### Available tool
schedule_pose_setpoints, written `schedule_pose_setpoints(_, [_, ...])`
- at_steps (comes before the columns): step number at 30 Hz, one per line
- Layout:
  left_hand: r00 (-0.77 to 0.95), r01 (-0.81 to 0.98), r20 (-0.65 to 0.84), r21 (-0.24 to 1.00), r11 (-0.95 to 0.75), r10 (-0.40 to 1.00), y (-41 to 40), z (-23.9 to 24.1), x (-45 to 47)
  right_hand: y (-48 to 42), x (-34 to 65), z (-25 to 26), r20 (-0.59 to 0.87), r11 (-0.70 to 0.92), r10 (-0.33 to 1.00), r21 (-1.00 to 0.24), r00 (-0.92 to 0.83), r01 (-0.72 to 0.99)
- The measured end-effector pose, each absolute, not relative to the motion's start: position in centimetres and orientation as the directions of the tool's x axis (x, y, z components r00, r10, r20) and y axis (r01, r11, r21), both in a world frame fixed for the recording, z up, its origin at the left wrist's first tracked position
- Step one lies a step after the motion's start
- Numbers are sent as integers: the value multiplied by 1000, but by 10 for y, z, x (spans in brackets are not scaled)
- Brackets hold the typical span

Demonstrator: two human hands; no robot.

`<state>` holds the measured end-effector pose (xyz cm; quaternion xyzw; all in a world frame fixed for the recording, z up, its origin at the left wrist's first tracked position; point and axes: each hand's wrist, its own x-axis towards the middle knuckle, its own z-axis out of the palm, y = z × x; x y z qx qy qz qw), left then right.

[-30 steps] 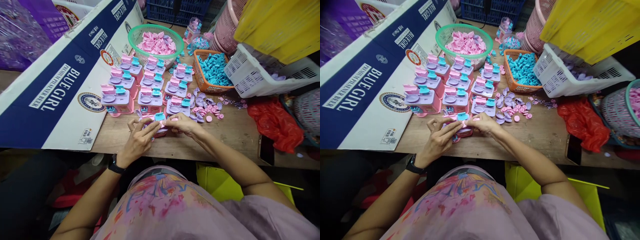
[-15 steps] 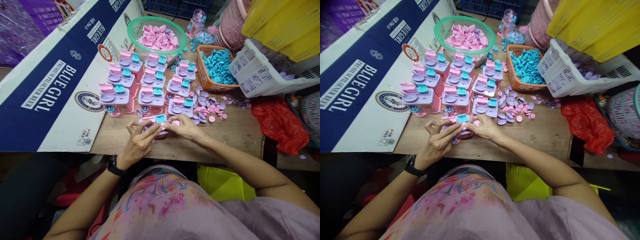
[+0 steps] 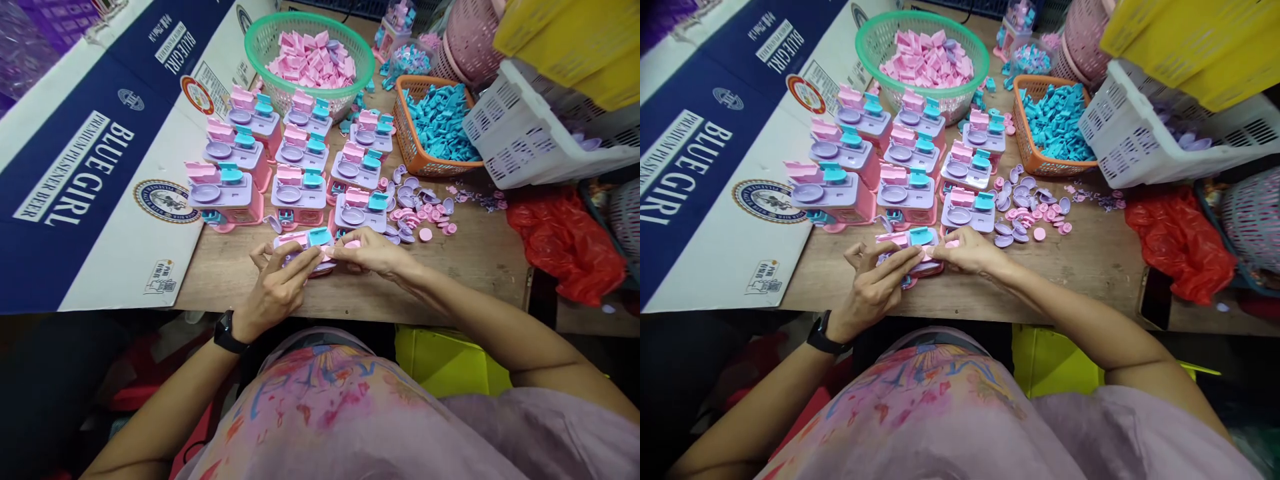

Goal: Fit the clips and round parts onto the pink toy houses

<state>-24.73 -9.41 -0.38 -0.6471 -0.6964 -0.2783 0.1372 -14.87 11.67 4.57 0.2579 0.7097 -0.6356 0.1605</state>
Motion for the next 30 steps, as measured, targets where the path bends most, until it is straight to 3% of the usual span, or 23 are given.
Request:
schedule_pose_setpoints(6, [-166,963,537,269,19,827,-96,-9,-243,127,-157,43,-557,226,159,-783,-815,579])
schedule_pose_setpoints(11, [-225,951,547,305,58,806,-94,-11,-236,117,-144,34,-389,311,279,-829,-878,466])
schedule_pose_setpoints(15, [-407,900,527,371,230,746,-94,-11,-226,99,-133,20,-230,279,437,-885,-870,374])
schedule_pose_setpoints(18, [-477,846,498,483,225,724,-98,-14,-220,80,-127,11,-234,168,520,-915,-821,368])
schedule_pose_setpoints(24, [-605,720,456,664,203,653,-120,-24,-229,50,-125,9,-393,-61,353,-915,-849,398])
schedule_pose_setpoints(30, [-616,681,452,717,149,645,-158,-14,-245,32,-139,10,-412,-91,250,-911,-876,402])
